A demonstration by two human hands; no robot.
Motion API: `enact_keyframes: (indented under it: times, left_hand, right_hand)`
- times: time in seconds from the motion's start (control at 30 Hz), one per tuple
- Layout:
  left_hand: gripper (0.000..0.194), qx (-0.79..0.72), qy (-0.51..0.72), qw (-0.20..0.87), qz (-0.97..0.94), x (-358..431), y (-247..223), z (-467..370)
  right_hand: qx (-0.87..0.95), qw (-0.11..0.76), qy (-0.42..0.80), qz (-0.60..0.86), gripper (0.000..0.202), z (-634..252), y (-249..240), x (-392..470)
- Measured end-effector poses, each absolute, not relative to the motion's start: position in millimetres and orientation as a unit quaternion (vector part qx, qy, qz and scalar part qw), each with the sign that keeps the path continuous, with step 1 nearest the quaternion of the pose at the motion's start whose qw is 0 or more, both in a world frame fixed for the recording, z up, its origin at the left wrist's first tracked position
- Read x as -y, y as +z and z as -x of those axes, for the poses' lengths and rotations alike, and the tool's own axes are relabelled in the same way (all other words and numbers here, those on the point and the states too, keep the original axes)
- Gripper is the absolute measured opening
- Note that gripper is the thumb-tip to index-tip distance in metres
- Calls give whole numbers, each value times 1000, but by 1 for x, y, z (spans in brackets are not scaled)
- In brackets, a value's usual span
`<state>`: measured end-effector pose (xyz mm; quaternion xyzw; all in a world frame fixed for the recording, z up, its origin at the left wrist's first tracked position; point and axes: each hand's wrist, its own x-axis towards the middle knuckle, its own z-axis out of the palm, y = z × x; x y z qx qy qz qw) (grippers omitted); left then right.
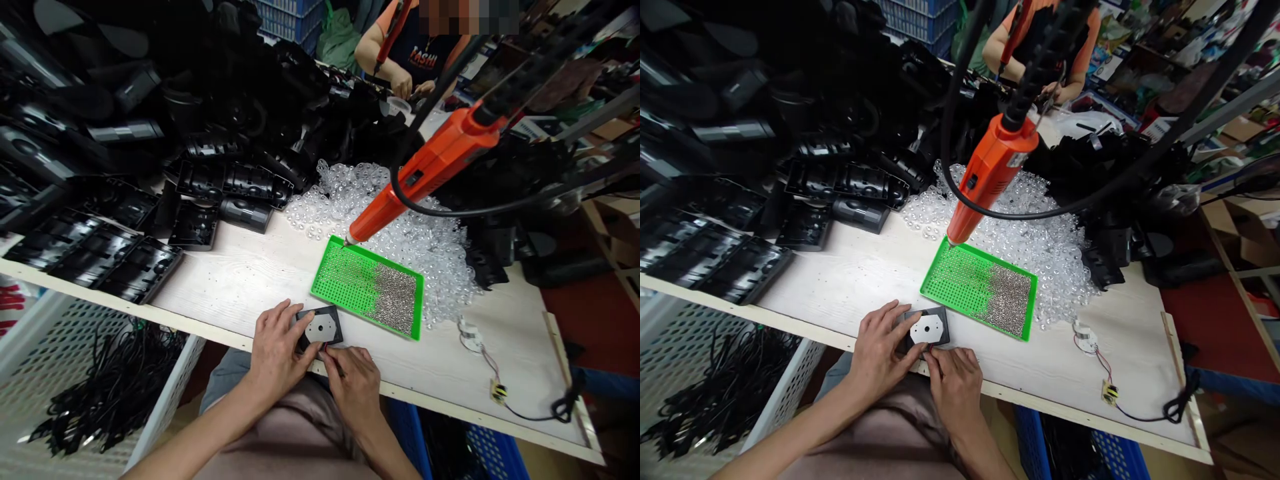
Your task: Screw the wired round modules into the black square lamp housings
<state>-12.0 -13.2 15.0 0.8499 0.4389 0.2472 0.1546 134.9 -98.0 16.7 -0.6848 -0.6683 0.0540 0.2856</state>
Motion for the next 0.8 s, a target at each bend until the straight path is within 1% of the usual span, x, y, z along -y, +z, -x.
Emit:
enact_keyframes:
  times: [0.2,0.33,0.47,0.6,0.8]
  left_hand:
    - [36,-460,215,136,-851,17,19,11]
    - [39,-448,178,90,-872,21,18,11]
    - [39,-433,159,42,-886,27,17,7]
    - [41,-423,150,25,-893,30,15,5]
    - [41,-414,151,33,-897,28,9,8]
  right_hand:
    - [669,252,51,697,23,-141,17,100]
    - [676,223,-2,702,15,-146,15,102]
    - [743,168,-51,646,36,-148,13,101]
    - [745,134,-56,652,44,-150,12,99]
    - [737,110,-5,666,52,-151,14,96]
